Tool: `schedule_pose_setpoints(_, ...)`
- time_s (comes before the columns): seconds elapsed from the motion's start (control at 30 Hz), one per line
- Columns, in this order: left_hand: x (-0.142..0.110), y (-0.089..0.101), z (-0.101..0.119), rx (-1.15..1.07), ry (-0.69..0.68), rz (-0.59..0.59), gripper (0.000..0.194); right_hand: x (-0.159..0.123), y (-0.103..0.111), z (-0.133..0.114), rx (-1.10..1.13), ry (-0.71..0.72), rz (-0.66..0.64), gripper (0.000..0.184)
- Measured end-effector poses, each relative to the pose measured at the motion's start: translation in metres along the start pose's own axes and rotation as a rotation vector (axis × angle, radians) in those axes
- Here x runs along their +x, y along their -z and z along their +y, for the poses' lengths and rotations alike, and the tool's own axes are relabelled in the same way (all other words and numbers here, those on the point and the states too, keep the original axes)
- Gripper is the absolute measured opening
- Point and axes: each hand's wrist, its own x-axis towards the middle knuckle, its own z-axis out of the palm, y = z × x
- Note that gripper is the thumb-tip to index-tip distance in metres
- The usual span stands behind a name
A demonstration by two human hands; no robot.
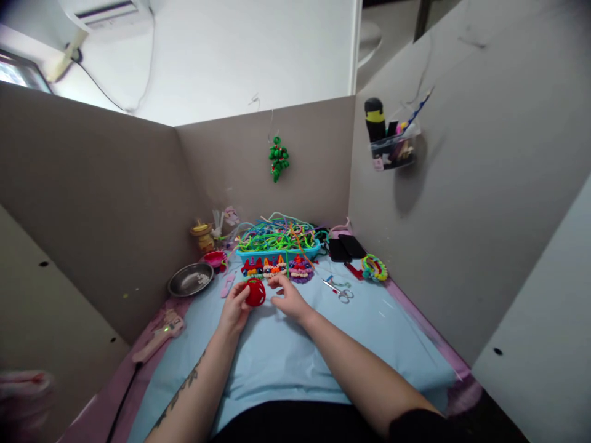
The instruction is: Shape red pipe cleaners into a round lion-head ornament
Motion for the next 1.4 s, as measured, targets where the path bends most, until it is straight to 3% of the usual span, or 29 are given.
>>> schedule_pose_setpoints(0.1,-0.001,0.000,0.000,0.002,0.032,-0.021,0.040,-0.003,-0.006,-0.001,-0.157,0.080,-0.032,0.029)
schedule_pose_setpoints(0.3,-0.007,-0.005,-0.002,0.049,0.027,-0.098,0.040,-0.003,-0.011,-0.001,-0.230,0.139,0.107,0.002)
schedule_pose_setpoints(0.43,-0.008,-0.007,-0.004,0.127,-0.006,-0.138,0.040,-0.004,-0.010,-0.006,-0.180,0.105,0.140,0.012)
schedule_pose_setpoints(0.53,-0.008,-0.006,-0.006,0.237,-0.062,-0.155,0.039,-0.003,-0.010,-0.008,-0.096,0.038,0.152,0.016)
schedule_pose_setpoints(0.67,-0.009,-0.005,-0.009,0.333,-0.106,-0.196,0.037,0.000,-0.011,-0.005,0.177,-0.109,0.142,0.017)
schedule_pose_setpoints(1.0,-0.012,-0.006,-0.007,0.289,-0.040,-0.255,0.037,0.000,-0.015,0.000,0.617,-0.301,0.130,0.031)
schedule_pose_setpoints(1.23,-0.013,-0.007,-0.007,0.265,-0.017,-0.293,0.036,0.001,-0.016,0.002,0.783,-0.335,0.126,0.036)
schedule_pose_setpoints(1.4,-0.015,-0.009,-0.005,0.242,0.016,-0.278,0.036,0.000,-0.016,0.002,0.784,-0.381,0.133,0.035)
